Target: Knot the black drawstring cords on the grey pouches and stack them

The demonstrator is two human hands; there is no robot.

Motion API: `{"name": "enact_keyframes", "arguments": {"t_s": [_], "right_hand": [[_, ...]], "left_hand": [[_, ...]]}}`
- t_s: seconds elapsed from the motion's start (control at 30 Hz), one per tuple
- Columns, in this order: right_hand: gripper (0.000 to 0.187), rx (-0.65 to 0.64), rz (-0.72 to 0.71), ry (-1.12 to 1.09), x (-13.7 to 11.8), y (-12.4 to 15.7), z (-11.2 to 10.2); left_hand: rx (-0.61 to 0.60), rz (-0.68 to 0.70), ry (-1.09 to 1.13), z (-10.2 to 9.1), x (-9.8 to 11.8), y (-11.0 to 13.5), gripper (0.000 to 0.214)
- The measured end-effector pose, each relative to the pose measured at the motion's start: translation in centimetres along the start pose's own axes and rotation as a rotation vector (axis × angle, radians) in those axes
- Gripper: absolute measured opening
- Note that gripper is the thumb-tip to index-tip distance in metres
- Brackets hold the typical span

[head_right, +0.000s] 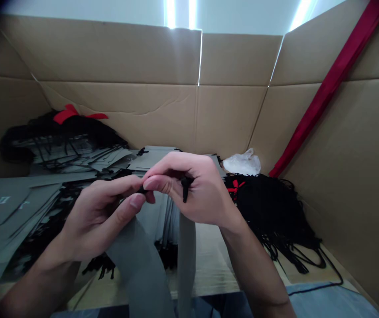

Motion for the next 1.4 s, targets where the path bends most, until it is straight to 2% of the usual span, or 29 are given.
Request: {"name": "enact_keyframes", "arguments": {"t_s": [0.1, 0.2, 0.3, 0.4, 0.47, 0.53, 0.67, 0.83, 1.0, 1.3, 1.4], "right_hand": [[0.011, 0.005, 0.04, -0.042, 0.3, 0.1, 0.1], [0.004, -0.014, 0.025, -0.001, 0.1, 0.2, 0.2], [0.011, -0.025, 0.023, 0.062, 0.0, 0.2, 0.0], [0.007, -0.067, 0.06, 0.0, 0.5, 0.2, 0.3], [0.013, -0.095, 0.064, -0.076, 0.7, 0.3, 0.7], [0.012, -0.071, 0.039, -0.092, 0.7, 0.2, 0.7], [0.014, 0.031, -0.036, 0.024, 0.3, 0.2, 0.1], [0.02, 0.059, -0.047, 0.005, 0.0, 0.1, 0.0], [0.035, 0.076, -0.009, -0.045, 0.3, -0.1, 0.4], [0.031, -0.008, 0.121, -0.307, 2.6, -0.1, 1.7], [0.034, 0.036, 0.14, -0.293, 3.0, -0.2, 1.5]], "left_hand": [[-0.016, 0.013, -0.014, 0.0, 0.0, -0.3, 0.025], [-0.043, 0.011, -0.014, 0.0, 0.0, -0.4, 0.021], [-0.068, -0.016, 0.039, 0.1, -0.2, -0.4, 0.026], [-0.07, -0.044, 0.095, 0.2, -0.5, -0.3, 0.032], [-0.069, -0.046, 0.124, 0.4, -0.6, -0.2, 0.034], [-0.056, -0.055, 0.155, 0.6, -0.8, -0.2, 0.034], [-0.002, -0.063, 0.251, 1.0, -1.2, -0.3, 0.035], [0.054, -0.036, 0.34, 1.4, -1.4, -0.4, 0.036], [0.07, 0.004, 0.254, 1.4, -1.0, -0.3, 0.041], [0.082, 0.053, 0.195, 0.8, -0.4, -0.3, 0.036], [0.083, 0.139, 0.077, 0.5, 0.1, -0.5, 0.03]]}}
Point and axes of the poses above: each hand's wrist, its own y-axis away from the middle knuckle, its own z-axis out of the palm, x = y × z, the point moved 10 cm from there along -y, towards the middle knuckle, and after that the axes turned 7 degrees about z, right-handed, at the moved point
